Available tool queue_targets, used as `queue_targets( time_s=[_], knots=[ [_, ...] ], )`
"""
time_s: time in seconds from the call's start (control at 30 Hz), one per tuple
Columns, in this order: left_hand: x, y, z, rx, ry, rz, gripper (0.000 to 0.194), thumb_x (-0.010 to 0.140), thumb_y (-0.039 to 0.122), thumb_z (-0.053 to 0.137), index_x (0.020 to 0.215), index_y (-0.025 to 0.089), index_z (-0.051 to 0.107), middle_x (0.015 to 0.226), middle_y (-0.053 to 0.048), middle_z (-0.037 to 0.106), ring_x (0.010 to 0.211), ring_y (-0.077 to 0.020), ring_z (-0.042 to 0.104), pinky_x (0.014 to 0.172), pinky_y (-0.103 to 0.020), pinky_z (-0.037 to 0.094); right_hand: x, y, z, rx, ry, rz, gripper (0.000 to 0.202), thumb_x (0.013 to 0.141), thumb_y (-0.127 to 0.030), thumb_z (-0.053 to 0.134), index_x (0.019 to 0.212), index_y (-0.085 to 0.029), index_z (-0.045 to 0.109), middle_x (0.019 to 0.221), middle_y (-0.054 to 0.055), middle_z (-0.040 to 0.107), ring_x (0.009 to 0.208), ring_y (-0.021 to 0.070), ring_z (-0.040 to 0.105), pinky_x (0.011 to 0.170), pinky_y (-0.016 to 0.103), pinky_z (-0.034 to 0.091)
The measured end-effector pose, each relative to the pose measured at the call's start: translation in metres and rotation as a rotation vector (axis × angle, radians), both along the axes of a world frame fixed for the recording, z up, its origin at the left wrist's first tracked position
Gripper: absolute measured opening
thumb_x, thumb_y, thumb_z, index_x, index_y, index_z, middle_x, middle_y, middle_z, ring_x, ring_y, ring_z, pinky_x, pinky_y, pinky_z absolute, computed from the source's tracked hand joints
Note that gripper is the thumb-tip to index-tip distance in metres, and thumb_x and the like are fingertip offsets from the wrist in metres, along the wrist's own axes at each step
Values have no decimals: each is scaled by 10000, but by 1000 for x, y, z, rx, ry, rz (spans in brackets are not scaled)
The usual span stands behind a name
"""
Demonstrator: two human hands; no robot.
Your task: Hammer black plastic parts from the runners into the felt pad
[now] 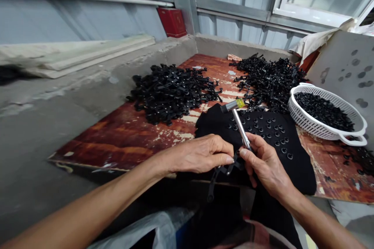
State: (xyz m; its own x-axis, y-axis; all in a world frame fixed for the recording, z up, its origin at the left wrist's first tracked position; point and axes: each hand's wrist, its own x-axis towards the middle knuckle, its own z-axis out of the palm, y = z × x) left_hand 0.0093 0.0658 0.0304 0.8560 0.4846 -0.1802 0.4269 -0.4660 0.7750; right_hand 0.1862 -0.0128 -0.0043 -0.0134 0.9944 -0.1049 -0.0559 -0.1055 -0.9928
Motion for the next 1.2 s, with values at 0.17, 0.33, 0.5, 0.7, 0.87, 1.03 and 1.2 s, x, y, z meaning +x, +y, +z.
queue_targets(
  time_s=[0.17,0.33,0.5,0.7,0.87,1.03,1.2],
  knots=[
    [-5,10,-7,-106,-137,622,247,796,352,545,636,164,560,549,40,486,484,-89,427,435,-186,316,1,-7,-1,51,9,-131,331,888,-388,600,1169,-232,519,590,-109,449,387,58,377,293,137,370],
    [-4,24,-13,-455,-402,1069,229,744,287,679,651,166,508,622,17,587,450,-86,510,385,-183,416,1,-13,0,79,50,-166,330,872,-410,614,1150,-265,512,761,-71,517,413,50,391,287,150,384],
    [0,34,-15,-640,-517,1151,248,700,157,741,641,156,501,586,20,592,448,-107,560,376,-212,476,3,-22,-3,38,111,-165,322,880,-425,628,1150,-274,536,799,-56,534,438,50,409,291,135,387],
    [2,43,-19,-659,-564,1201,217,705,90,739,626,143,544,547,31,565,420,-92,541,330,-176,434,11,-42,-14,-18,181,-205,346,877,-428,655,1177,-299,539,810,-53,547,452,47,405,302,133,422],
    [7,48,-23,-670,-609,1180,220,699,26,715,609,130,543,554,32,551,404,-57,497,284,-123,314,11,-55,-16,-99,224,-308,392,844,-436,701,1184,-303,556,789,-49,570,462,53,428,312,135,415],
    [12,48,-22,-666,-630,1204,290,664,-46,691,606,155,489,530,52,521,394,-53,485,283,-118,272,7,-59,-12,-137,257,-391,414,801,-439,744,1155,-285,597,773,-39,592,448,47,421,327,140,392],
    [16,46,-21,-632,-631,1243,272,672,-66,671,599,140,509,533,38,543,393,-52,491,293,-122,305,7,-59,-12,-154,260,-390,422,785,-445,756,1147,-291,602,755,-44,591,441,48,422,326,142,390]
  ],
)
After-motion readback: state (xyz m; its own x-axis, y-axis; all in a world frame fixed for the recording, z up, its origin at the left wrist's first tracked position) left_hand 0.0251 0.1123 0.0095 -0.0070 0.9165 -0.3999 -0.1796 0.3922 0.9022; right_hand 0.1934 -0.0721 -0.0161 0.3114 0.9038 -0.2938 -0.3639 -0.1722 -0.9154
